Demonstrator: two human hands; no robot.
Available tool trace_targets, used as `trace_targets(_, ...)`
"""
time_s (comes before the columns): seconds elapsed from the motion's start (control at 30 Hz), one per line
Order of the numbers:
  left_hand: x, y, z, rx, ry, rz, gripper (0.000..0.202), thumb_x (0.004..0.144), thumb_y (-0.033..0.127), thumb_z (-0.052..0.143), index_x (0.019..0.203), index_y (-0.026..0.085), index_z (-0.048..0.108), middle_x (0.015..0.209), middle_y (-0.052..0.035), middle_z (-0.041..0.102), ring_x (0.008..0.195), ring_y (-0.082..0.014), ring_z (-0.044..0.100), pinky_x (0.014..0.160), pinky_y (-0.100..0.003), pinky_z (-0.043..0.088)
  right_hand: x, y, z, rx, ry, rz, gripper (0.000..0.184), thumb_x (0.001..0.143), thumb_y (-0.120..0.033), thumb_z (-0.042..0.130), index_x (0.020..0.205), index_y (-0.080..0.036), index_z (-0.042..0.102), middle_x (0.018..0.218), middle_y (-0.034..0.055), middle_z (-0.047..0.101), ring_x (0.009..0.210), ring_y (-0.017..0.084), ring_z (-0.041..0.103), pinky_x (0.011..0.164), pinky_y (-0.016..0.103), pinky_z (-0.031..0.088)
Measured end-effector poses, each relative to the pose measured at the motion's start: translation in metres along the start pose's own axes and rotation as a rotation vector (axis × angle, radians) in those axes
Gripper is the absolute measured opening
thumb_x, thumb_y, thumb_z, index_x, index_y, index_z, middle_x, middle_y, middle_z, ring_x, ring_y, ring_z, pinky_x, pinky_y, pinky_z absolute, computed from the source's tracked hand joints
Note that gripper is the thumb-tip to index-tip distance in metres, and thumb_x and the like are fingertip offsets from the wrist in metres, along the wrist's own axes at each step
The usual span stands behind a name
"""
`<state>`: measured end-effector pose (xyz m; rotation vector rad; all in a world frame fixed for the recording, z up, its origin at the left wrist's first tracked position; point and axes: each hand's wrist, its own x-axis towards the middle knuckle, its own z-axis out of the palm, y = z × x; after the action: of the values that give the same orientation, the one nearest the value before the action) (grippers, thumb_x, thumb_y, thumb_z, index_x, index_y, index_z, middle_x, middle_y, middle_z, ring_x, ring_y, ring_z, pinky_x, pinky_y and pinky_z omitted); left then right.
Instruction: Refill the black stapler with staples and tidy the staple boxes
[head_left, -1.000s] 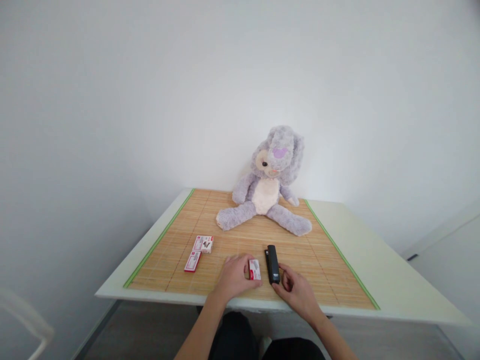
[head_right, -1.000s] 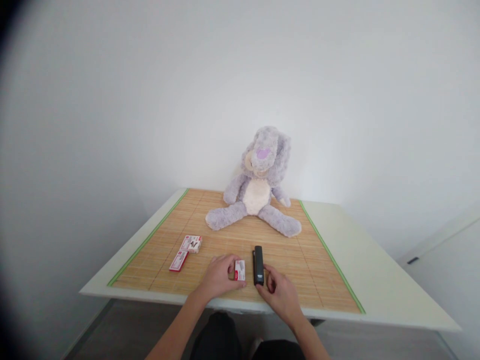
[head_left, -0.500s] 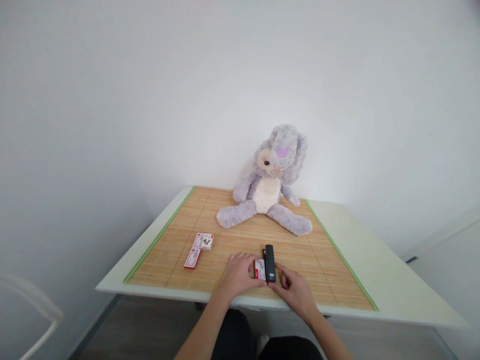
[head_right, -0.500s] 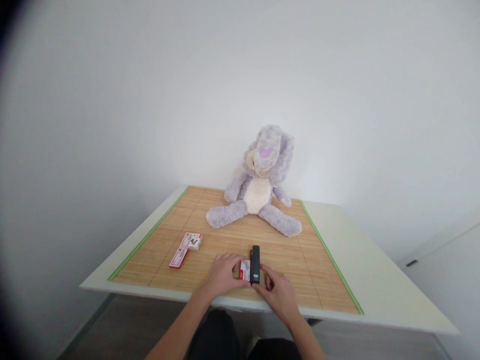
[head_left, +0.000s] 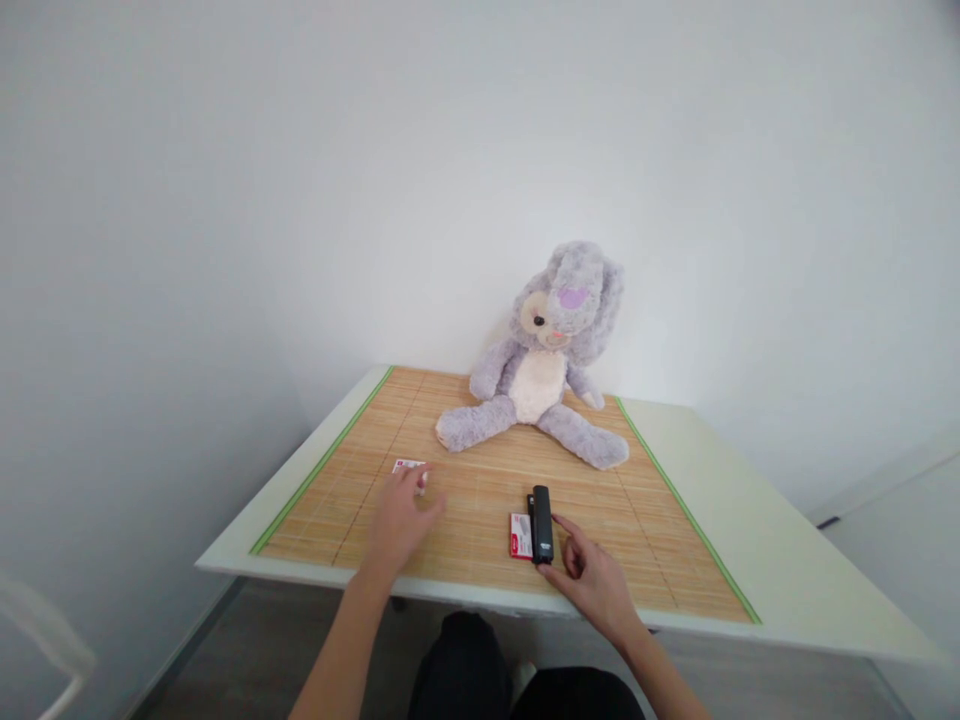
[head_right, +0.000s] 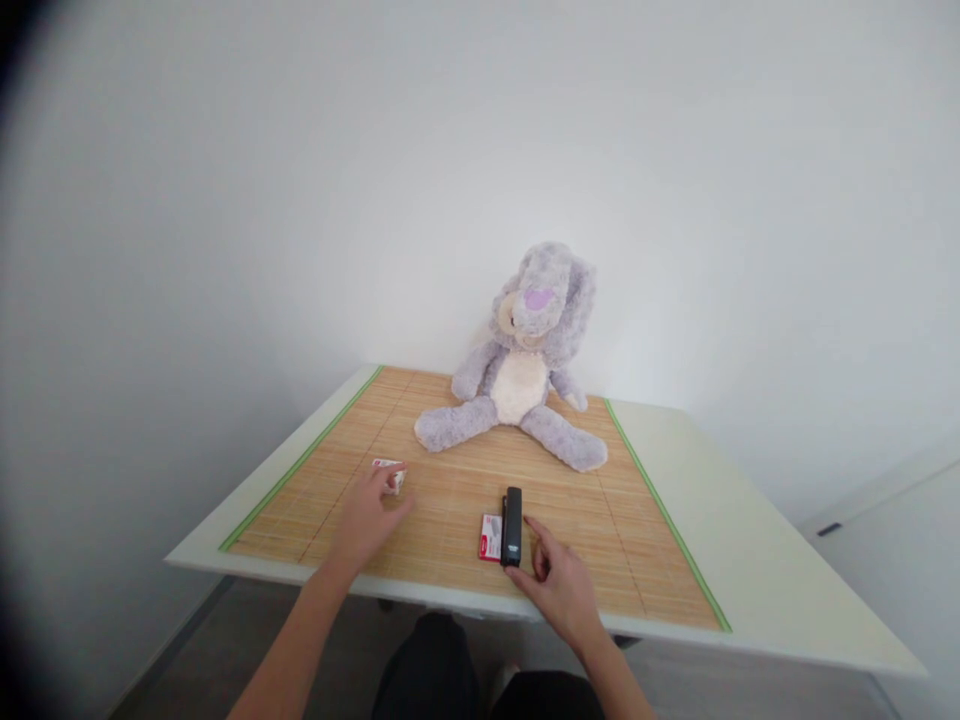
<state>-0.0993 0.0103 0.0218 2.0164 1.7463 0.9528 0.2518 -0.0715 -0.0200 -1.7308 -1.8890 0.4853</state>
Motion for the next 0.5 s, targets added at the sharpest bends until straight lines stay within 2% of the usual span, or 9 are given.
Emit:
trace_targets(0.1, 0.013, -0.04, -0.025, 0.078, 0.061, -0.1, 0.06, 0.085, 0.044, 0.064, 0.141, 0.026, 0.054, 0.128, -0.01, 0.057, 0.124, -0.0314, 0.052, 0.111, -0.047, 0.037, 0.0, 0.0, 0.001, -0.01, 0.002, 0.003, 0.072, 0.084, -0.055, 0.071, 0.147, -0.028, 0.052, 0.066, -0.0069, 0.057, 0.063, 0.019, 0.059, 0.064, 0.03, 0.041)
trace_targets(0.2, 0.022, -0.064, -0.027, 0.125, 0.021, -0.137, 0.071, 0.074, 0.045, 0.073, 0.14, 0.026, 0.056, 0.125, -0.0091, 0.059, 0.121, -0.0319, 0.054, 0.109, -0.044, 0.041, 0.0, 0.0, 0.001, -0.016, 0.007, 0.004, 0.072, 0.083, -0.057, 0.072, 0.146, -0.029, 0.053, 0.066, -0.0069, 0.057, 0.064, 0.019, 0.059, 0.065, 0.03, 0.042)
trace_targets(0.37, 0.036, -0.07, -0.011, 0.139, -0.011, -0.181, 0.066, 0.075, 0.046, 0.071, 0.135, 0.024, 0.06, 0.12, -0.0102, 0.062, 0.11, -0.03, 0.061, 0.099, -0.04, 0.047, 0.0, 0.002, 0.001, -0.01, 0.006, 0.014, 0.074, 0.082, -0.057, 0.072, 0.147, -0.028, 0.053, 0.067, -0.0064, 0.057, 0.064, 0.019, 0.058, 0.064, 0.03, 0.041)
trace_targets(0.5, 0.041, -0.06, -0.012, 0.147, 0.079, -0.23, 0.063, 0.08, 0.047, 0.068, 0.135, 0.021, 0.057, 0.12, -0.0116, 0.063, 0.11, -0.0307, 0.061, 0.098, -0.041, 0.047, 0.0, 0.002, 0.002, -0.01, 0.004, 0.008, 0.075, 0.083, -0.057, 0.072, 0.149, -0.028, 0.051, 0.067, -0.0068, 0.056, 0.063, 0.018, 0.058, 0.064, 0.03, 0.041)
